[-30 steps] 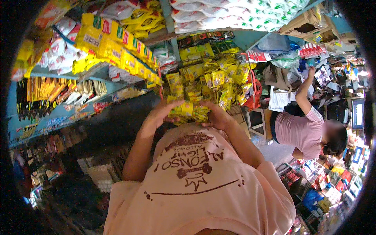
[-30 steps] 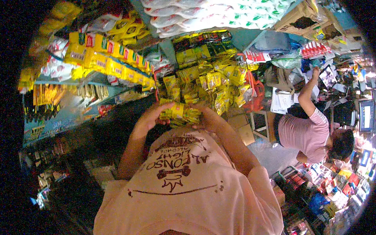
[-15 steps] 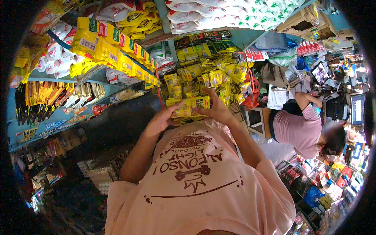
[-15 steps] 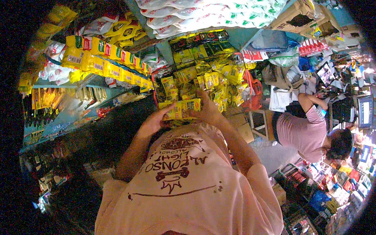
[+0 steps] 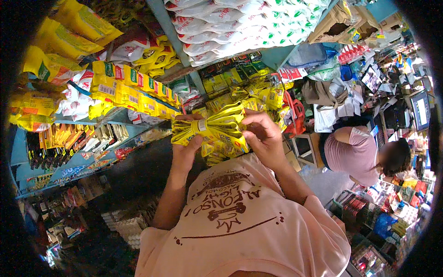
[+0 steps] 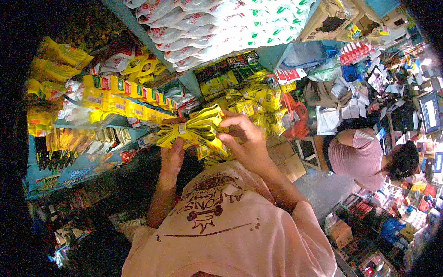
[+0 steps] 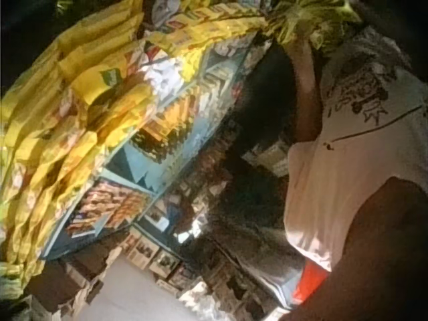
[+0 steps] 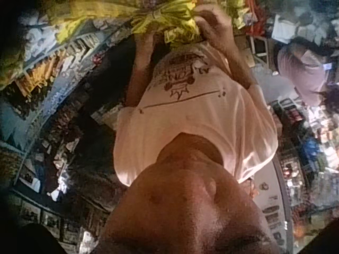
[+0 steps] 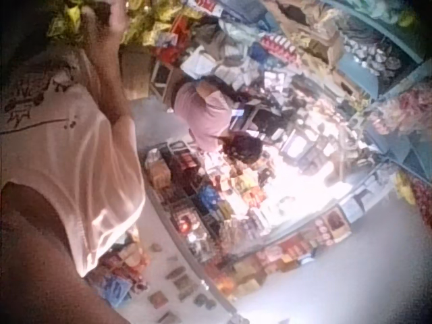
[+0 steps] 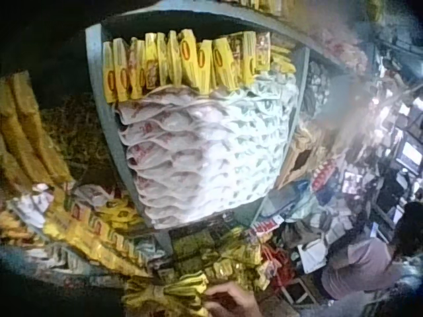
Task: The person removes yellow snack packets from a cardboard box and places them onto a shelf in a store. They repeatedly pick up packets, arrange them on the shelf, and continue restocking until the box is empty.
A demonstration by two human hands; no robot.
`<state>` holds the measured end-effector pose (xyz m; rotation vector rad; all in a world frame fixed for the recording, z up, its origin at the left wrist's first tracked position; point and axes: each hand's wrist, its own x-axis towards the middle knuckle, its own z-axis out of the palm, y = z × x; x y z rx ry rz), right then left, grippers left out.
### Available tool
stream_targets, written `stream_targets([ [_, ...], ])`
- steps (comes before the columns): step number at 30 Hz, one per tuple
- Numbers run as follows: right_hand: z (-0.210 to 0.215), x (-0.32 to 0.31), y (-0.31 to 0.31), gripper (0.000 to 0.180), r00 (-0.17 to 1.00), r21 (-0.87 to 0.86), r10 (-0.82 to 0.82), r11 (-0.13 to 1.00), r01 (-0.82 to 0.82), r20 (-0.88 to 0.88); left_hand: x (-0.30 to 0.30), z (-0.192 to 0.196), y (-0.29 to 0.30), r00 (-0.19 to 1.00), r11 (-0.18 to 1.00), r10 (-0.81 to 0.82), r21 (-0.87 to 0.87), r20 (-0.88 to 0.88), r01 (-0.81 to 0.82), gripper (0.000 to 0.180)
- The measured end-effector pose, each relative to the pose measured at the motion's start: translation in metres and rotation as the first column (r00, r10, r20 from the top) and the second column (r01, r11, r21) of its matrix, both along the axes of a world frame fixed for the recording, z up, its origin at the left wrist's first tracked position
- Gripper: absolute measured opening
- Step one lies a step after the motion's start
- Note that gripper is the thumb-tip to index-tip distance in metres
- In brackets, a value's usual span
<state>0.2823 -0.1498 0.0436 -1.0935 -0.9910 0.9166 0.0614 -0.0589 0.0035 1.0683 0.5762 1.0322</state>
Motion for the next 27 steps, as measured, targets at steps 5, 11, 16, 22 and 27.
stream_targets([
  [5, 0.032, 0.012, -0.001, 0.045, 0.989, 0.117, 0.075, 0.989, -0.090, 0.128, 0.008, 0.034, 0.002, 0.991, 0.984, 0.117, 0.142, -0.070, -0.106, 0.061],
  [11, 0.011, 0.006, 0.002, 0.041, 0.969, 0.178, -0.136, 0.979, 0.099, 0.208, 0.018, 0.061, -0.010, 0.979, 0.962, 0.184, 0.219, -0.088, -0.161, 0.064],
  [16, 0.009, 0.008, 0.006, 0.019, 0.914, 0.207, -0.200, 0.969, 0.132, 0.353, 0.019, 0.064, -0.009, 0.975, 0.960, 0.197, 0.225, -0.106, -0.169, 0.065],
  [22, 0.018, -0.001, 0.006, 0.021, 0.963, 0.178, -0.183, 0.973, 0.148, 0.200, 0.017, 0.062, -0.006, 0.966, 0.949, 0.224, 0.256, -0.133, -0.184, 0.063],
  [27, 0.005, -0.007, 0.004, 0.020, 0.940, 0.118, -0.300, 0.952, 0.284, 0.162, 0.020, 0.066, -0.009, 0.978, 0.970, 0.180, 0.185, -0.102, -0.159, 0.060],
])
